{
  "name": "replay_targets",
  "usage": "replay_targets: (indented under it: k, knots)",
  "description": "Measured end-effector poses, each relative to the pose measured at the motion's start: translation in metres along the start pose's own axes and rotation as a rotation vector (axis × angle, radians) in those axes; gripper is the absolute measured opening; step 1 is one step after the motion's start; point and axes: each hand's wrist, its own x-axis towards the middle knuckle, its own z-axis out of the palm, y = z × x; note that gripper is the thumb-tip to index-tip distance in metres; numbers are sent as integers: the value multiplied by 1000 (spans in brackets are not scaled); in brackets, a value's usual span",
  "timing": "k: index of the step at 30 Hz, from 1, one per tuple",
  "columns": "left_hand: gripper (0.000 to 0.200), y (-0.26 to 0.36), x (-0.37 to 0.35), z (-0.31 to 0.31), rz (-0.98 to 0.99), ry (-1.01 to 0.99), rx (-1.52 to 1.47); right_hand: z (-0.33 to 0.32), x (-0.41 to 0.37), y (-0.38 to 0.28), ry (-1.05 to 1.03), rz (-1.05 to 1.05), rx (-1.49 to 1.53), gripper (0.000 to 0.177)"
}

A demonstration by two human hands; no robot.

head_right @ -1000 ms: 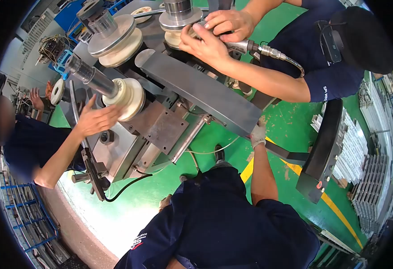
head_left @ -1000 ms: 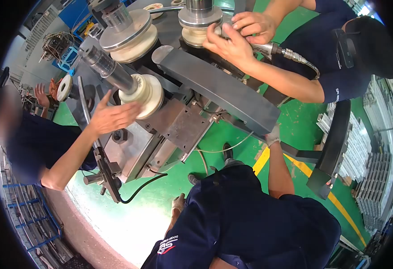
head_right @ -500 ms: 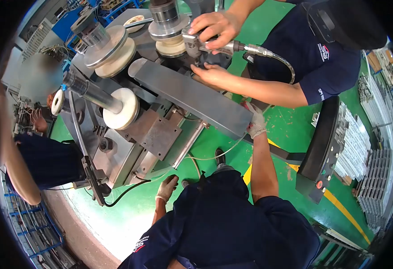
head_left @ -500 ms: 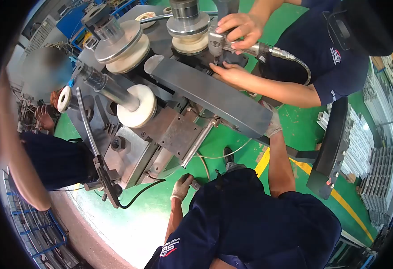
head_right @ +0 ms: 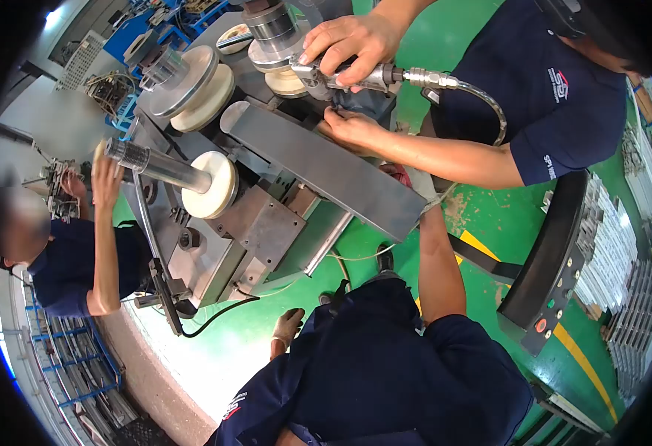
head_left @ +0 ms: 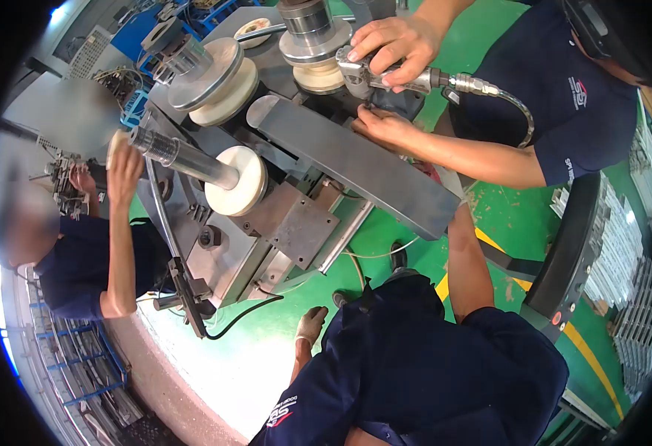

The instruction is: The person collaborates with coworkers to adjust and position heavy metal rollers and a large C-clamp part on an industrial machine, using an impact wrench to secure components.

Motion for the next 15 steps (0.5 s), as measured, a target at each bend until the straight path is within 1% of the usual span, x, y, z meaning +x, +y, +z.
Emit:
replay_targets:
  k: [2,5,6,9,13,15]
  knots:
    - [62,-6,3,0,-13,14,-66,-2,-12,4,39,33,-1,28]
    - [61,-19,4,2,-84,47,-142,-15,-23,10,126,67,-34,28]
    - [68,-27,4,4,-77,71,-146,-21,-24,12,158,78,-50,28]
    - [67,-47,1,7,-131,130,-291,-36,-27,17,241,122,-83,28]
    - [61,-87,-13,10,-308,175,-461,-48,-24,20,321,175,-134,28]
    - [59,-106,-25,13,-408,225,-442,-53,-20,21,358,203,-160,28]
